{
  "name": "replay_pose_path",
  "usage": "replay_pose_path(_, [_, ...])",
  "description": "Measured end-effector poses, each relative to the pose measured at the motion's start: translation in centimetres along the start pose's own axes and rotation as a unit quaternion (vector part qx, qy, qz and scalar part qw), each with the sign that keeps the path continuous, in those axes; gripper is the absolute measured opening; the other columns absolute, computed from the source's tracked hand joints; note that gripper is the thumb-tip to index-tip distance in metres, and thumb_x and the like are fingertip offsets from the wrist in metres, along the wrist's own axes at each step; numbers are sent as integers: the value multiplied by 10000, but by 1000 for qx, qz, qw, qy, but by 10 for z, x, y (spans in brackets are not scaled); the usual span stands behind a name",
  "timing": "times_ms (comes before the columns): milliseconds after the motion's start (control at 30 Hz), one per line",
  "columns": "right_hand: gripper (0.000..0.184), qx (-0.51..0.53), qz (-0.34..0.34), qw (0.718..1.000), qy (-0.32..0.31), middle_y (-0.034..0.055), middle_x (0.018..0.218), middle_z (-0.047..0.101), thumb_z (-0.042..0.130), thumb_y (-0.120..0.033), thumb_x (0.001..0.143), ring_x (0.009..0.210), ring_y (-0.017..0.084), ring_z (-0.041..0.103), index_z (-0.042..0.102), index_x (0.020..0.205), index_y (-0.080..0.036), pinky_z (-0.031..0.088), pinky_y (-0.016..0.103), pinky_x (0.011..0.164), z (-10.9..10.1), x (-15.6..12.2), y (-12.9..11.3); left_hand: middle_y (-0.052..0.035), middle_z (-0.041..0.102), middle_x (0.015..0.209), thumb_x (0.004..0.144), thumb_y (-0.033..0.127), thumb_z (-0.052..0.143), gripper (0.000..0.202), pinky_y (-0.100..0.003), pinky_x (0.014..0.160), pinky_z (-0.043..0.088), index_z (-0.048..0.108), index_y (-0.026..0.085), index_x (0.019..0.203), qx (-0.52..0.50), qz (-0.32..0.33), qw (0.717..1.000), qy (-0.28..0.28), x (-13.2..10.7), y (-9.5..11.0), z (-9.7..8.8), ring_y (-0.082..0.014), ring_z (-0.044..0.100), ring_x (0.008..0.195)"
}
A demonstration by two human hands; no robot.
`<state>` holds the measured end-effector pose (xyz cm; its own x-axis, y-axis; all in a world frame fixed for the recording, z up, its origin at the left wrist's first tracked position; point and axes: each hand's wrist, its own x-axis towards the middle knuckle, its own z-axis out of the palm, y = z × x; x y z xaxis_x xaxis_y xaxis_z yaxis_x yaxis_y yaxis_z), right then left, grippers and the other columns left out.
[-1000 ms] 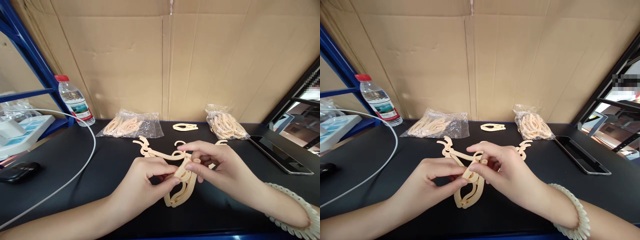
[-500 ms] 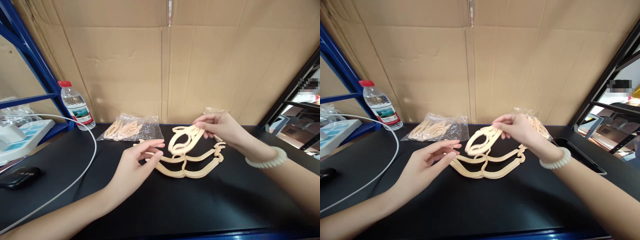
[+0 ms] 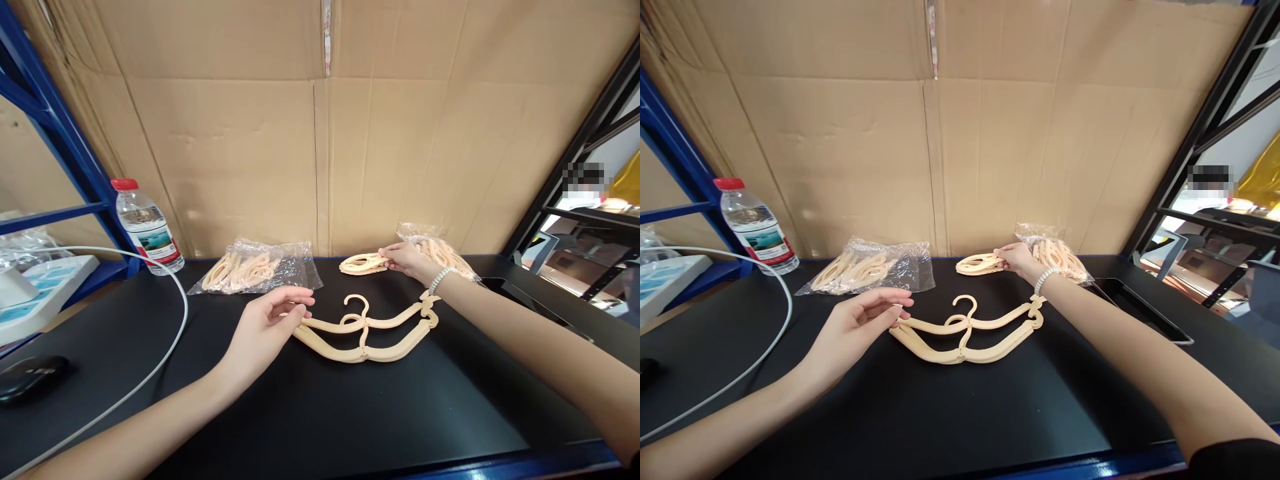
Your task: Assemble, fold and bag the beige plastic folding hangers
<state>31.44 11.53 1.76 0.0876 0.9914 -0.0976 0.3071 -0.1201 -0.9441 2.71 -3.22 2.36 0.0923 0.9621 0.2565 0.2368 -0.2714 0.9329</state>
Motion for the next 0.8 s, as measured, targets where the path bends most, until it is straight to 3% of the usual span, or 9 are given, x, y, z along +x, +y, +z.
replay_pose_path(400, [307,-130,-28,991,34,94,1195,610,591,-322,942,993,215,633,585,1199,-154,548,411,835,8,-5,2,-83,727,945,787,314,638,232,-359,744,590,681,167,961,13,7,1000,-15,-3,3,0,-217,717,786])
replay_pose_path(467, [264,-144,-47,987,46,73,1098,639,588,-321,944,893,181,647,603,1138,-143,559,367,767,7,-10,-1,-81,724,950,795,310,630,230,-343,731,588,676,166,969,21,14,1000,-10,0,4,-4,-206,712,777])
replay_pose_path(533, [220,-151,-75,984,54,34,875,651,590,-322,936,708,134,622,630,1029,-126,529,280,643,3,-19,-3,-80,722,963,805,314,616,243,-334,733,585,669,167,992,42,27,999,-3,4,5,-10,-198,707,780])
replay_pose_path(600, [220,-154,-107,981,48,-13,633,572,603,-337,910,543,104,537,650,929,-123,443,227,523,-2,-32,-3,-77,722,970,811,319,597,266,-332,739,580,660,174,1025,90,43,995,-10,12,5,-18,-199,703,796])
replay_pose_path(667, [253,-158,-136,978,24,-37,533,504,619,-378,875,478,98,477,661,900,-130,380,224,473,-9,-48,-1,-70,722,949,813,321,574,273,-314,694,570,660,182,1032,170,57,983,-43,19,3,-25,-200,692,795])
replay_pose_path(800, [331,-189,-188,963,-46,19,693,626,662,-469,804,536,113,509,685,891,-150,395,248,506,-34,-76,10,-72,699,909,806,319,538,258,-275,589,513,697,184,959,337,74,931,-117,30,-6,-34,-198,652,751])
